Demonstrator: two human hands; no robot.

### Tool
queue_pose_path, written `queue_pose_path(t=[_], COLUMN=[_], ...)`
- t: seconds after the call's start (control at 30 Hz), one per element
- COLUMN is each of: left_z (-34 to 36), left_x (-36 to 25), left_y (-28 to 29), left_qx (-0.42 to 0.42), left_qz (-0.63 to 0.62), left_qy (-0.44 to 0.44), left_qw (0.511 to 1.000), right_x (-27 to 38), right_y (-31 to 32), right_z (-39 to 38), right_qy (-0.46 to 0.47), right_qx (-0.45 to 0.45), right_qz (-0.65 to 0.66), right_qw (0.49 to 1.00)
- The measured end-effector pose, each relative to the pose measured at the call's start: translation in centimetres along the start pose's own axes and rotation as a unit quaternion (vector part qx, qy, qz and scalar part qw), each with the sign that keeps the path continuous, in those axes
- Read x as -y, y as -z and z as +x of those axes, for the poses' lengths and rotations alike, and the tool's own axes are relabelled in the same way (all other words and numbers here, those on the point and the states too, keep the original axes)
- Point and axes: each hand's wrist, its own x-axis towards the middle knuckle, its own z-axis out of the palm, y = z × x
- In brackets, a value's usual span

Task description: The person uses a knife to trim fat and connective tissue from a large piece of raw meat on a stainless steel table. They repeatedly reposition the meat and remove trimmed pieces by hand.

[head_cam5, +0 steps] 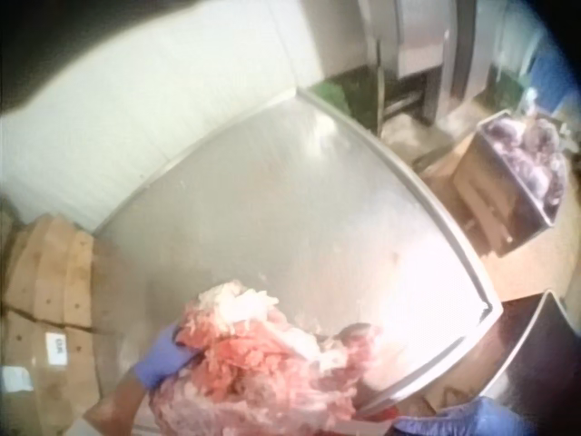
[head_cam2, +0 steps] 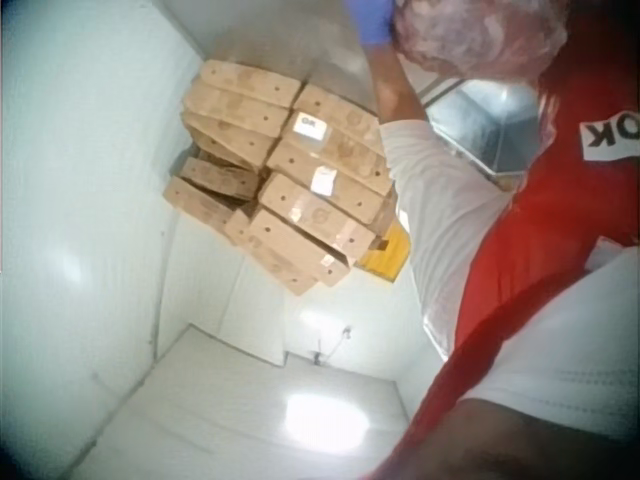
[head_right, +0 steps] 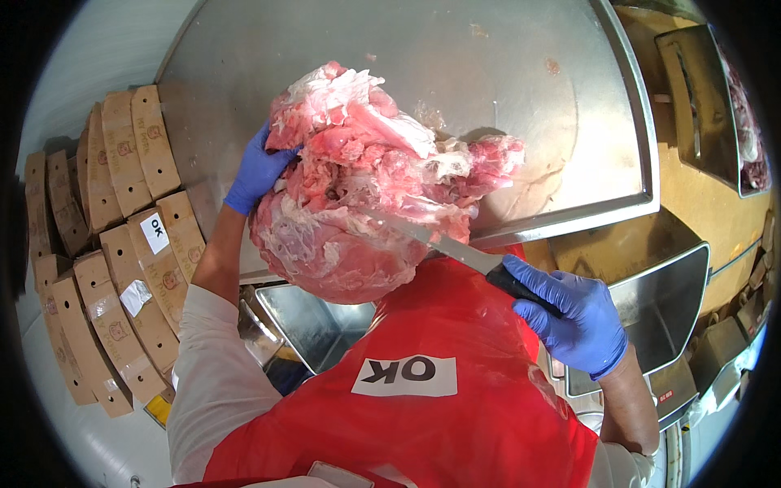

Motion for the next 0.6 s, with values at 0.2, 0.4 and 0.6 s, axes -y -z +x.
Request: queue_pose_path(t=[0.2, 0.4, 0.6], left_z=[-0.3, -1.3, -1.9], left_x=[-0.2, 0.4, 2.2], left_y=[-0.2, -0.7, -1.1], left_qx=[-0.014, -0.031, -0.068], left_qz=[0.012, -0.017, 0.007], left_qy=[0.005, -0.014, -0.041], left_qw=[1.0, 0.999, 0.997], right_x=[1.4, 2.9, 7.4], right_y=[0.0, 0.1, 0.8], right_z=[1.4, 2.8, 4.8], right_qy=[-0.035, -0.025, -0.041], right_qx=[0.049, 0.06, 0.064], right_qz=[-0.033, -0.059, -0.063], right_qw=[0.998, 0.996, 0.995])
